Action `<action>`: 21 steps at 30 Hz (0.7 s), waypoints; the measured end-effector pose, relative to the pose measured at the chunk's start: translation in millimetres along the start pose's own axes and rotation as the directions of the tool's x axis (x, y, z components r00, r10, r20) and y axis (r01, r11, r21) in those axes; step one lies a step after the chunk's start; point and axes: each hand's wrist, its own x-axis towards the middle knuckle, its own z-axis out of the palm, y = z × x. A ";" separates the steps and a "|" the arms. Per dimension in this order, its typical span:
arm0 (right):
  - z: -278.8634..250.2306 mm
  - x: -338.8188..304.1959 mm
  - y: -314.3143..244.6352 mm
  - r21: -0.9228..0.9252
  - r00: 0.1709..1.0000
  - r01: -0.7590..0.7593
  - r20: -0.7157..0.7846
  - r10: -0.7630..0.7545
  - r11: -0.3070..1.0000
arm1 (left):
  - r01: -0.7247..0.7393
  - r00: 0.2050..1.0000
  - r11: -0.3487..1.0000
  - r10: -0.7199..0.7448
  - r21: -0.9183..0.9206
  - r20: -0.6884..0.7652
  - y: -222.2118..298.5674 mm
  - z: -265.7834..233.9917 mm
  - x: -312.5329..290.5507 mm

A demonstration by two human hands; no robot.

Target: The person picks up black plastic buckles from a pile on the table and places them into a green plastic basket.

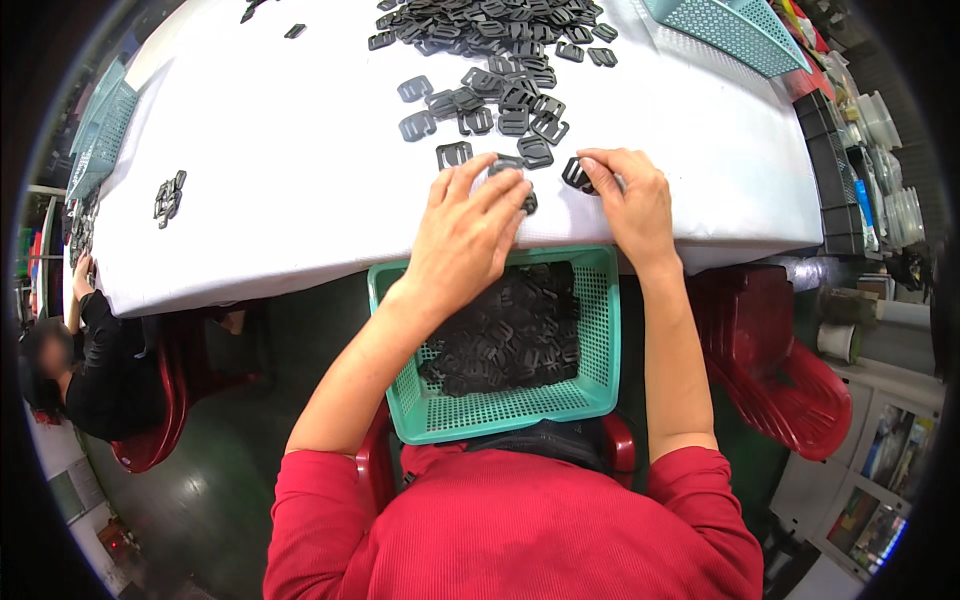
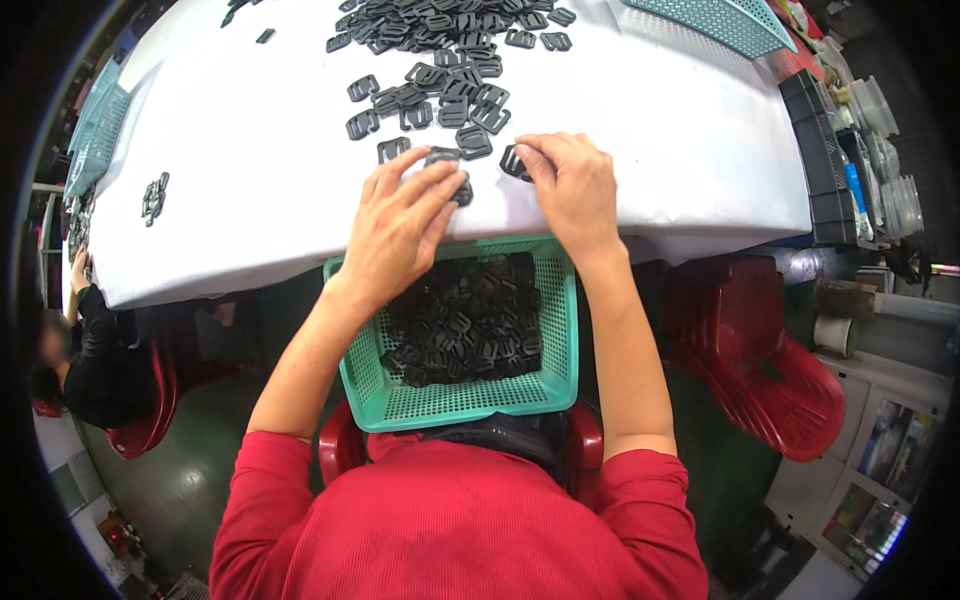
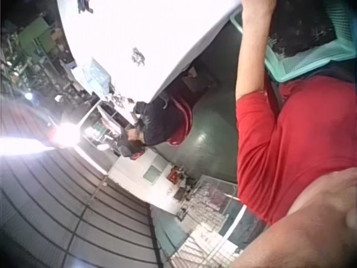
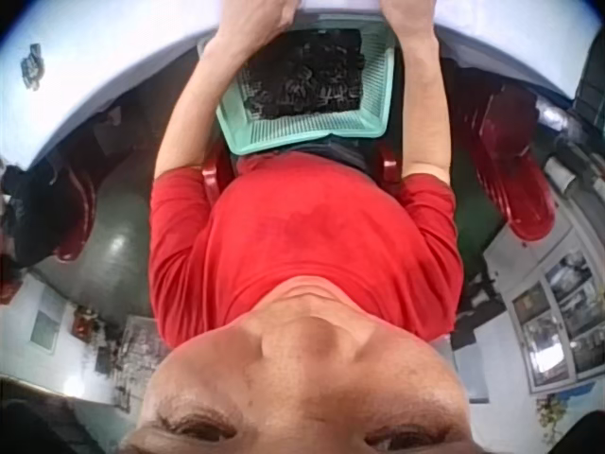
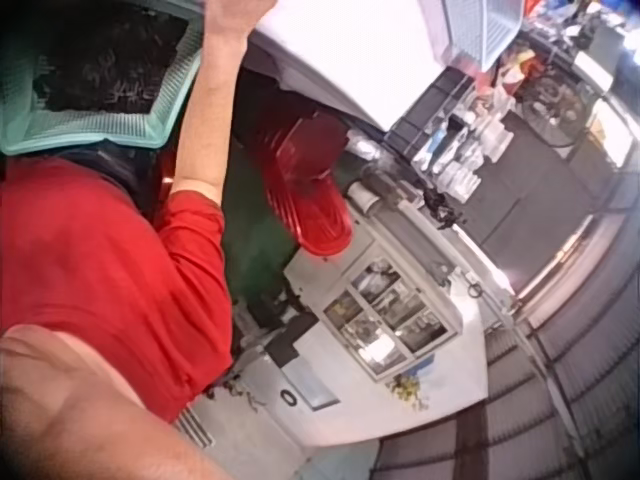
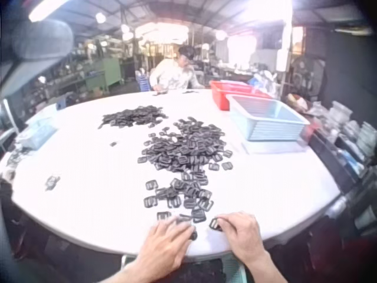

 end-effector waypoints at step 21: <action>-1.8 37.6 18.1 -0.222 0.995 0.101 0.016 -0.100 0.970 | 0.478 0.878 0.851 -0.465 -0.218 0.110 -21.2 -39.8 12.5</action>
